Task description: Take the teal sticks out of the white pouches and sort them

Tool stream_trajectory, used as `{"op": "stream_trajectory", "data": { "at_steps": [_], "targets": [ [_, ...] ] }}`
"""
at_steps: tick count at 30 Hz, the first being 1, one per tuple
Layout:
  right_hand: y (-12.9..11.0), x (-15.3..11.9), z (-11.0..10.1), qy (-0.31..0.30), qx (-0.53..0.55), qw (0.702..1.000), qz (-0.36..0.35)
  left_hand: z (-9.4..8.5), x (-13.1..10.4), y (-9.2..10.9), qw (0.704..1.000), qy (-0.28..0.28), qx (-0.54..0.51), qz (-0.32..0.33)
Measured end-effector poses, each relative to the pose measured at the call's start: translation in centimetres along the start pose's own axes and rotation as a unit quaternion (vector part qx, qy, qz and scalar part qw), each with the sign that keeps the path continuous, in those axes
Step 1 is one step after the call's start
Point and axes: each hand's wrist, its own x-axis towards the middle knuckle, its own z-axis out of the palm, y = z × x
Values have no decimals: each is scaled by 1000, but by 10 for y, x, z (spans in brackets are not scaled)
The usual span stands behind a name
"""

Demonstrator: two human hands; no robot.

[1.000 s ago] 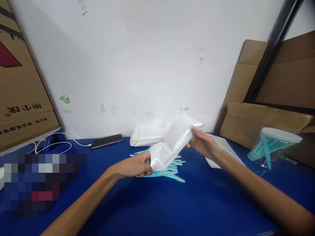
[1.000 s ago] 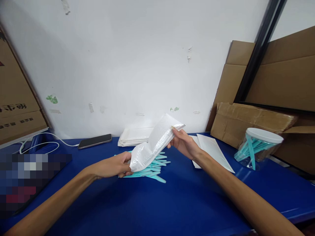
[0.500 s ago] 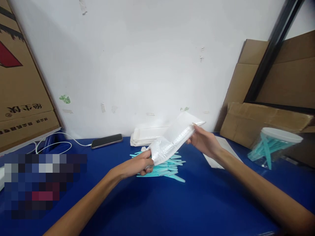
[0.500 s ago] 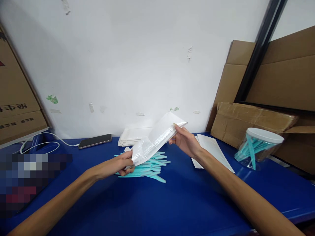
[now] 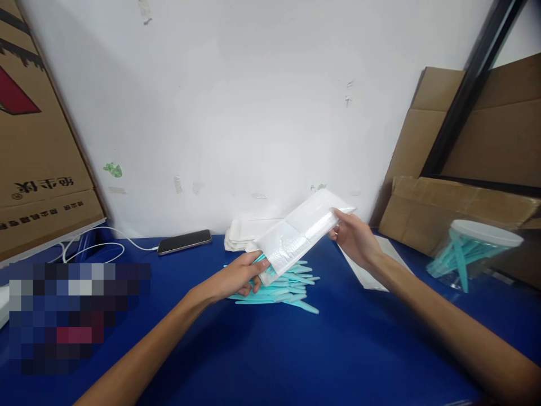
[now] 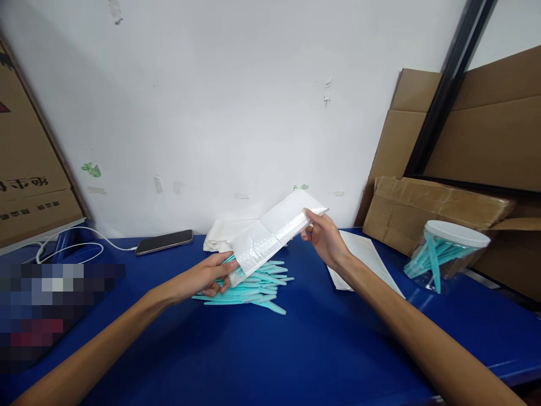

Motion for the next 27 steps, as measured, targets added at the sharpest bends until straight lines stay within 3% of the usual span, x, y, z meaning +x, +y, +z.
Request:
{"op": "stream_trajectory", "data": {
  "at_steps": [8, 11, 15, 18, 27],
  "targets": [
    [9, 13, -19, 222, -49, 969, -96, -2, 2, -1, 998, 34, 55, 4],
    [6, 19, -29, 277, -26, 953, -119, -5, 4, -4, 987, 88, 126, 33],
    [3, 21, -36, 312, -7, 939, -145, -10, 5, -7, 938, 192, 274, 94],
    [3, 22, -37, 326, 8, 934, -149, -14, 6, -10, 917, 218, 324, 83],
    [-8, 26, -49, 346, 44, 925, -152, -23, 12, -20, 916, 238, 312, 79]
  ]
}}
